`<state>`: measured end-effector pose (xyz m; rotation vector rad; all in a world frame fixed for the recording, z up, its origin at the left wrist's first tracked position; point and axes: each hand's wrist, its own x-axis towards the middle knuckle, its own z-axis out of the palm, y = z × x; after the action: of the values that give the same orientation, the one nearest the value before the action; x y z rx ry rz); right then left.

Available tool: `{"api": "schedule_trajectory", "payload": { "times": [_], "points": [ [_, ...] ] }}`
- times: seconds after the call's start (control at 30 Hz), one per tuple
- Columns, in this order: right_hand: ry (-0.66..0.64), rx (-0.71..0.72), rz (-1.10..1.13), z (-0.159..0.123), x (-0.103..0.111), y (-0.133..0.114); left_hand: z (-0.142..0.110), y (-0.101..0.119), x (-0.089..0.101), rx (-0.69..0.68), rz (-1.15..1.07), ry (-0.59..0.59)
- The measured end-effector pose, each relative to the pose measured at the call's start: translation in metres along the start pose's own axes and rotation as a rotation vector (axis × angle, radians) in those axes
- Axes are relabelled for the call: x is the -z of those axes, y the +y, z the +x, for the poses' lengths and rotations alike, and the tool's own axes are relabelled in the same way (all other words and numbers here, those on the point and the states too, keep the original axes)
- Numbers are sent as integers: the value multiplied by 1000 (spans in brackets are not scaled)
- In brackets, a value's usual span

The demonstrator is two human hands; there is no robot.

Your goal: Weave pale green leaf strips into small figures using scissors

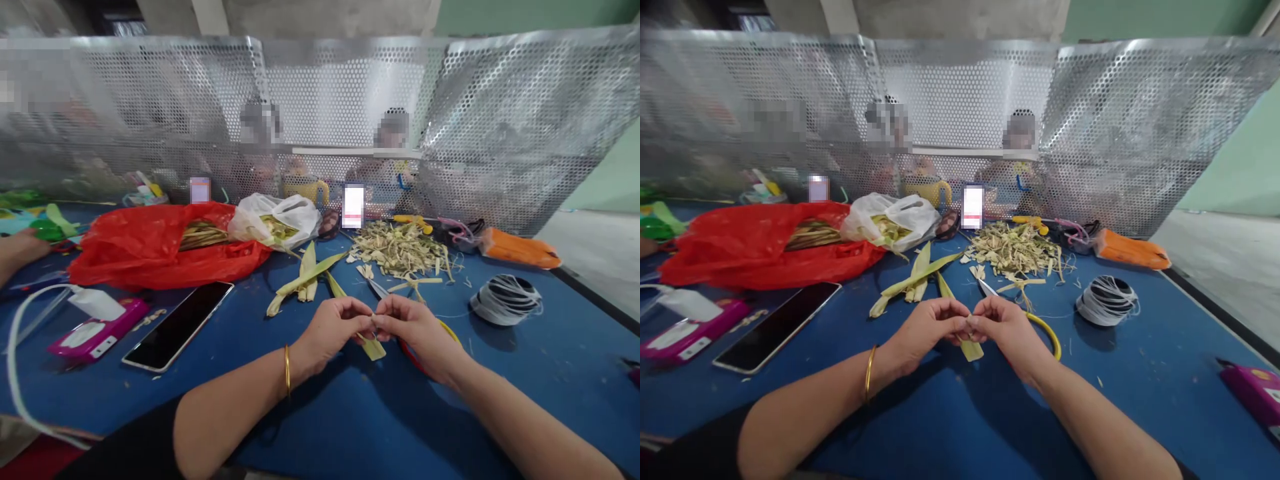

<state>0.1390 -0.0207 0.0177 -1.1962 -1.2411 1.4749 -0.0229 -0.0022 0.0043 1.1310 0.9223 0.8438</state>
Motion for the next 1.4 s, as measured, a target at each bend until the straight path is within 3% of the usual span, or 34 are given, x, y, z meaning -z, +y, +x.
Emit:
{"api": "schedule_trajectory", "payload": {
  "times": [0.23,0.4,0.63,0.8,0.9,1.17,1.4],
  "points": [
    [-13,68,-39,-3,3,-3,0,2,-1,67,-140,33],
    [42,195,-210,-2,5,2,-2,1,-4,128,-160,17],
    [112,162,-225,-2,3,6,-4,-2,-4,178,-131,-45],
    [221,411,-464,-5,8,4,-4,-1,-5,140,-190,65],
    [200,585,-689,-8,8,5,-5,-1,-6,132,-231,83],
    [177,620,-853,-8,3,9,-6,-1,-7,132,-212,126],
    [105,826,-981,-10,6,10,-4,-2,-7,149,-268,156]
  ]
}}
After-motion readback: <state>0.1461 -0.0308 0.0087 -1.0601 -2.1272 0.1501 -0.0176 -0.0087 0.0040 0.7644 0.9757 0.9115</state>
